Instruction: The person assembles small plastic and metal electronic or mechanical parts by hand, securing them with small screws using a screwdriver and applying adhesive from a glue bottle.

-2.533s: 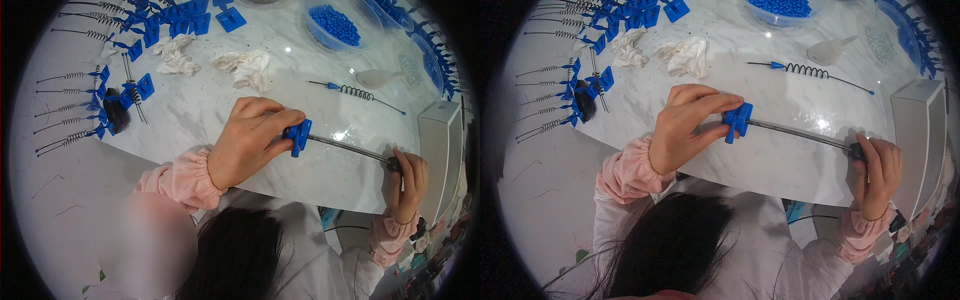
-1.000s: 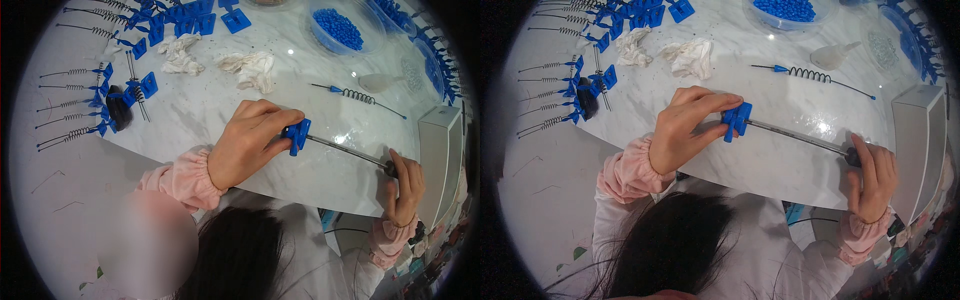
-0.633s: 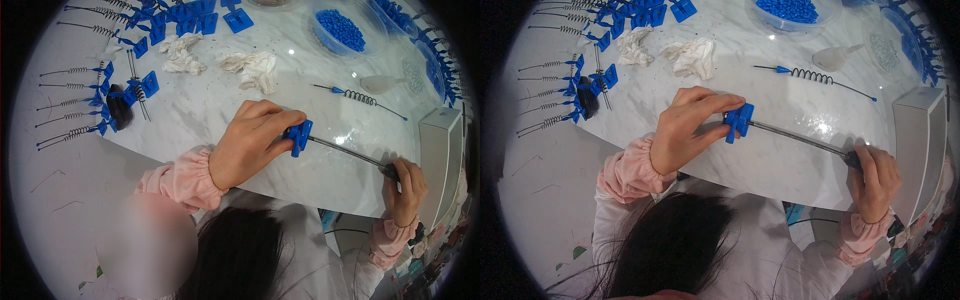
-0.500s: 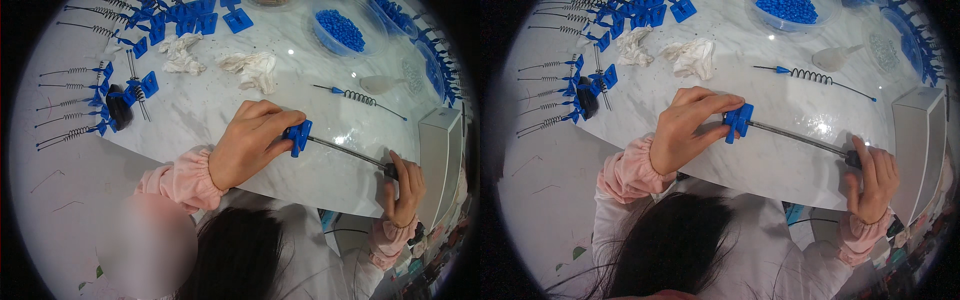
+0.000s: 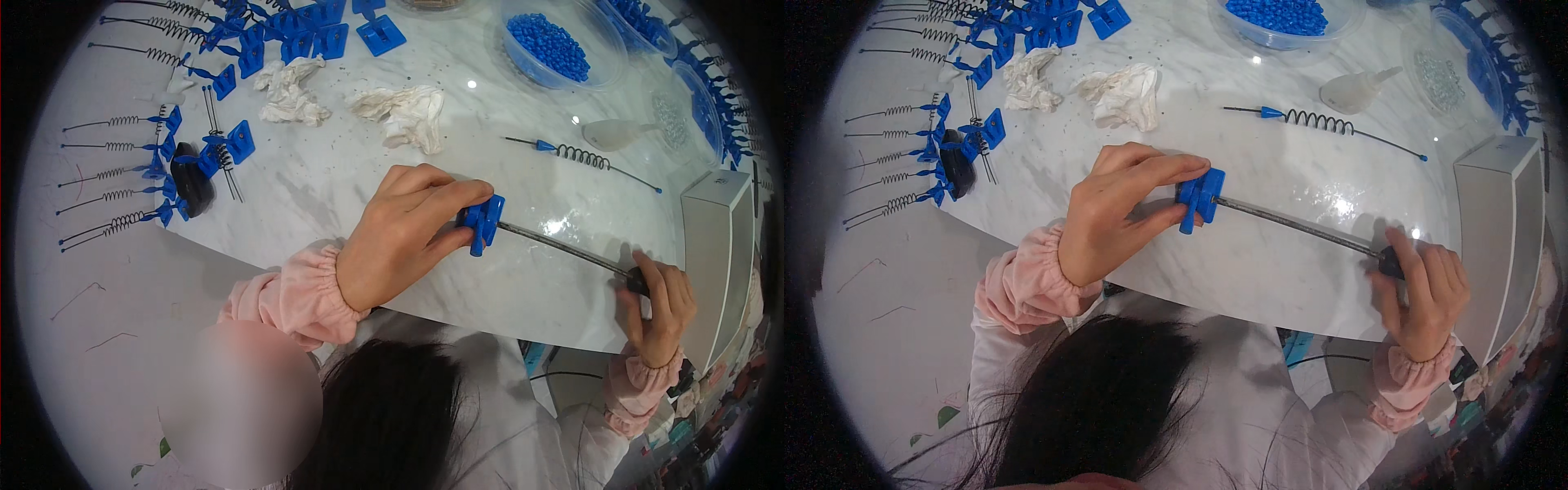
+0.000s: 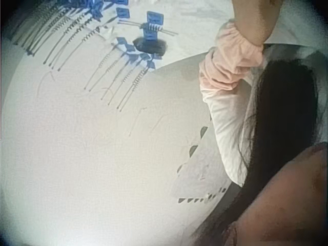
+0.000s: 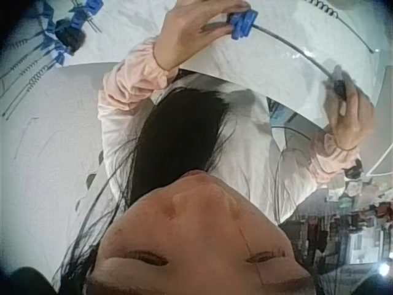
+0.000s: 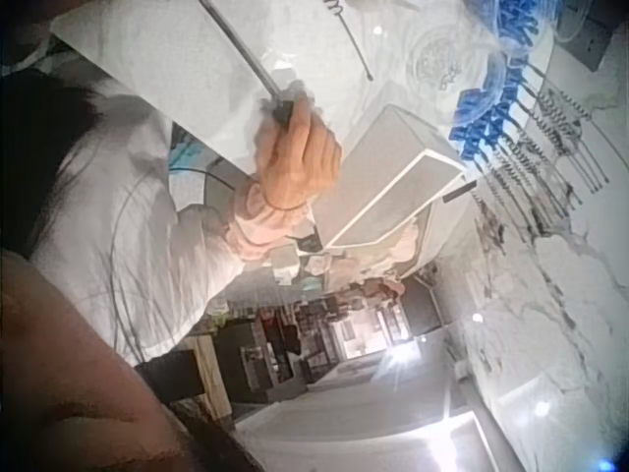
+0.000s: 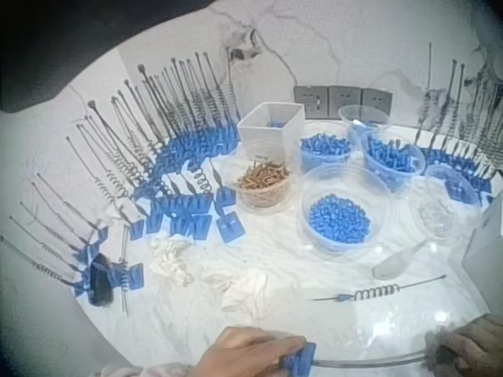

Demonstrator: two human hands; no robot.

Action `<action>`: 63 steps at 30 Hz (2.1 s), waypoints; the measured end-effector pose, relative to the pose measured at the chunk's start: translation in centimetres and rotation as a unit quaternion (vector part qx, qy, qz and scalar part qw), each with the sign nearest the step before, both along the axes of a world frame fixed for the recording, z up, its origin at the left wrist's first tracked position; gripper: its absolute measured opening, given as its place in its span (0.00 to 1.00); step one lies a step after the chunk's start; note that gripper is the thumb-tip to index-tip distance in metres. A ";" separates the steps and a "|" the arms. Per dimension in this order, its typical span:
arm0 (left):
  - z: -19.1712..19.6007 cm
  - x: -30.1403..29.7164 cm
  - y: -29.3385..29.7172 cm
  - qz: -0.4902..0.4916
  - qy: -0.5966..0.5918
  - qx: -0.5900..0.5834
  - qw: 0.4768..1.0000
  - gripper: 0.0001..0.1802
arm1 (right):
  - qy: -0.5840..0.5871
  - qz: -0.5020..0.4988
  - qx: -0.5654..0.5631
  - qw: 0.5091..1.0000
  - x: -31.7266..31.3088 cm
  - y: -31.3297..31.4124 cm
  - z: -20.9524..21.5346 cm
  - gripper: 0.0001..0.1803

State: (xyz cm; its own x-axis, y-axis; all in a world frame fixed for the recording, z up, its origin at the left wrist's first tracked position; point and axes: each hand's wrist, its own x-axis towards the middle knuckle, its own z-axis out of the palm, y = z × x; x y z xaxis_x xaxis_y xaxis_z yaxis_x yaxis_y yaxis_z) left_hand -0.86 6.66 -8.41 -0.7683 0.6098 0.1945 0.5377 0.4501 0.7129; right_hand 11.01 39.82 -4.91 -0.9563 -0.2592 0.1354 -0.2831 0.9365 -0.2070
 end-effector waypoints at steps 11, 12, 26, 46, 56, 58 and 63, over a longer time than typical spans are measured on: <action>0.1 -0.1 -0.2 -0.003 0.008 -0.002 1.000 0.30 | 0.078 -0.001 -0.027 0.997 -0.3 -0.2 -0.6 0.23; 0.1 0.1 -0.4 0.002 0.006 -0.008 1.000 0.31 | 0.060 -0.008 -0.045 0.997 -0.4 -0.3 -1.0 0.22; 0.9 0.3 -0.3 -0.014 0.004 0.000 1.000 0.33 | 0.048 -0.061 -0.026 0.997 0.1 0.3 -1.2 0.25; 0.1 0.1 -0.6 -0.019 0.019 0.011 1.000 0.28 | -0.036 -0.025 -0.287 0.957 -6.0 -11.1 -2.0 0.14; -0.1 0.1 -0.6 -0.020 0.023 0.016 0.999 0.26 | -0.034 -0.011 -0.328 0.944 -7.1 -12.0 -3.1 0.11; -0.1 0.1 -0.6 -0.021 0.032 0.005 0.999 0.26 | -0.045 -0.014 -0.342 0.939 -7.3 -11.9 -3.2 0.10; 0.1 0.1 -0.5 -0.018 0.028 0.004 0.999 0.26 | -0.044 -0.007 -0.350 0.936 -7.5 -11.9 -3.4 0.10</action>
